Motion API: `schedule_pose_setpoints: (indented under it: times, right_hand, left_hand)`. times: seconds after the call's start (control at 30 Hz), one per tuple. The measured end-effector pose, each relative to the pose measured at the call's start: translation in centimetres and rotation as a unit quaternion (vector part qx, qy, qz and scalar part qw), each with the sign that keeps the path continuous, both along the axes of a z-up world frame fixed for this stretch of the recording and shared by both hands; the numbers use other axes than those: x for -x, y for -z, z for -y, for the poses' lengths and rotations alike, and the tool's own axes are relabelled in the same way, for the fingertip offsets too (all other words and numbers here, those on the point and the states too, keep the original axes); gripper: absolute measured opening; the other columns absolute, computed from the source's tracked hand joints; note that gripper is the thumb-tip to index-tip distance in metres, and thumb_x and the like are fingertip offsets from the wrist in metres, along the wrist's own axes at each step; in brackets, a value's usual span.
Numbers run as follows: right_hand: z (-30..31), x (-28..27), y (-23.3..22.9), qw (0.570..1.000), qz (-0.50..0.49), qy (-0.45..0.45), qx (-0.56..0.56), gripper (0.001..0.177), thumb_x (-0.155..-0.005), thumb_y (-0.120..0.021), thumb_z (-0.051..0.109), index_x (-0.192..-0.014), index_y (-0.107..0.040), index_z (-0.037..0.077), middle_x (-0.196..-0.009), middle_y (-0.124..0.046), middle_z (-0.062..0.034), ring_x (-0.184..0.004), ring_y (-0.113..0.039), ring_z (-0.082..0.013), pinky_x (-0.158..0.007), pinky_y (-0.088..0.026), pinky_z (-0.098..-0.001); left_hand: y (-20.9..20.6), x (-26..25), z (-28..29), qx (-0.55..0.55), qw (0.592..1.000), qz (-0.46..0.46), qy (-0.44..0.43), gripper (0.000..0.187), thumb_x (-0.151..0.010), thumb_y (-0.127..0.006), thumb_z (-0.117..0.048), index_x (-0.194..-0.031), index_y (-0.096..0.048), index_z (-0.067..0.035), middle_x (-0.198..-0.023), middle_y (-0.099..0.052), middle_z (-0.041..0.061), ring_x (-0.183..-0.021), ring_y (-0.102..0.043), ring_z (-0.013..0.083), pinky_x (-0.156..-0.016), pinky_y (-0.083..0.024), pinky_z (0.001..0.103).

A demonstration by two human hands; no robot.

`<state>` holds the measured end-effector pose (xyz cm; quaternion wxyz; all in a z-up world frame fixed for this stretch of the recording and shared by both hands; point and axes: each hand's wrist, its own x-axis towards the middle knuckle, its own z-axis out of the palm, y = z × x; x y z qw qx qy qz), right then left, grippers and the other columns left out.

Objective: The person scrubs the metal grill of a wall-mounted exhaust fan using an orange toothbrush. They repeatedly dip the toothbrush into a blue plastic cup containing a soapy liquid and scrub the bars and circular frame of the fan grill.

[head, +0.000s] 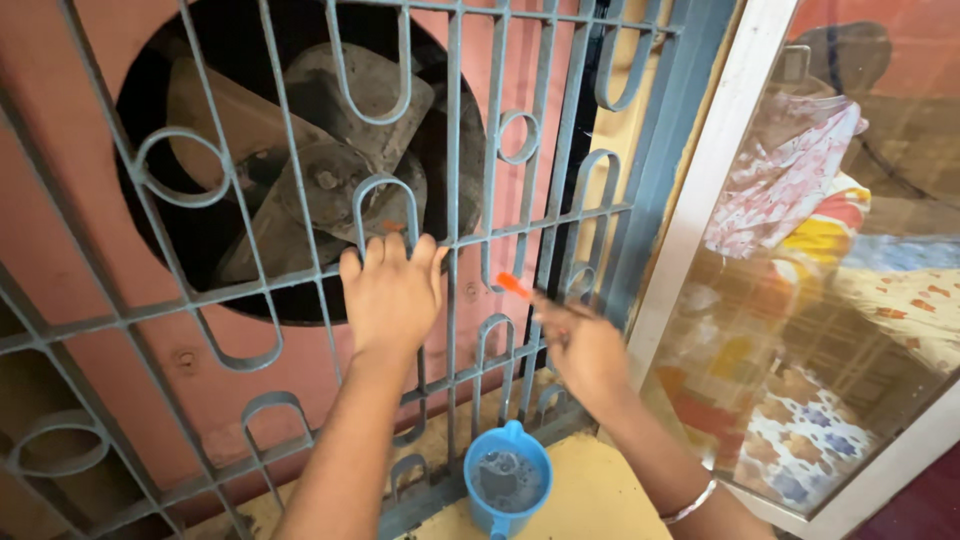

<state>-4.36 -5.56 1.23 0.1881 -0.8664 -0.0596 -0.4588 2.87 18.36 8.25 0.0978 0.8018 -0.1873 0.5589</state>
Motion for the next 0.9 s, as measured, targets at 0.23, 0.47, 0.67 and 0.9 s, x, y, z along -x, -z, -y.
schedule_pose_setpoints:
  times: [0.23, 0.47, 0.67, 0.9]
  right_hand:
    - [1.2, 1.0, 1.2, 0.912, -0.295, -0.111, -0.261, 0.038, -0.091, -0.07, 0.015, -0.129, -0.075, 0.023, -0.076, -0.069, -0.0013, -0.07, -0.058, -0.0127, -0.066, -0.049, -0.0325]
    - [1.3, 2.1, 9.2, 0.838, -0.484, -0.13, 0.216, 0.037, -0.083, -0.066, 0.011, -0.115, -0.077, 0.025, -0.107, -0.074, -0.0139, -0.101, -0.068, -0.037, -0.084, -0.053, -0.0471]
    - [-1.6, -0.1, 16.9, 0.835, -0.428, -0.079, 0.337, 0.017, -0.087, -0.065, 0.014, -0.097, -0.078, 0.014, -0.1, -0.073, -0.0166, -0.09, -0.072, -0.0366, -0.074, -0.057, -0.0485]
    - [-1.3, -1.8, 20.0, 0.828, -0.459, -0.124, 0.297, 0.018, -0.088, -0.074, 0.028, -0.087, -0.078, 0.01, -0.09, -0.074, -0.0168, -0.086, -0.072, -0.0366, -0.073, -0.058, -0.0477]
  left_hand:
    - [-0.4, 0.5, -0.1, -0.005, 1.0, -0.02, -0.003, 0.028, -0.102, -0.056, -0.04, -0.101, -0.071, -0.017, -0.091, -0.067, 0.011, -0.093, -0.063, 0.0305, -0.09, -0.042, 0.051]
    - [0.4, 0.0, 0.3, 0.003, 1.0, 0.011, -0.015, 0.026, -0.102, -0.057, -0.04, -0.1, -0.07, -0.017, -0.099, -0.068, 0.011, -0.097, -0.061, 0.0308, -0.096, -0.041, 0.053]
    - [0.3, 0.1, 0.1, 0.0, 1.0, 0.017, -0.013, 0.026, -0.101, -0.059, -0.04, -0.099, -0.07, -0.017, -0.099, -0.067, 0.011, -0.097, -0.061, 0.0301, -0.095, -0.041, 0.052]
    - [0.3, -0.2, 0.1, 0.001, 1.0, 0.019, -0.007, 0.025, -0.101, -0.06, -0.039, -0.1, -0.071, -0.017, -0.094, -0.065, 0.01, -0.095, -0.06, 0.0299, -0.095, -0.041, 0.052]
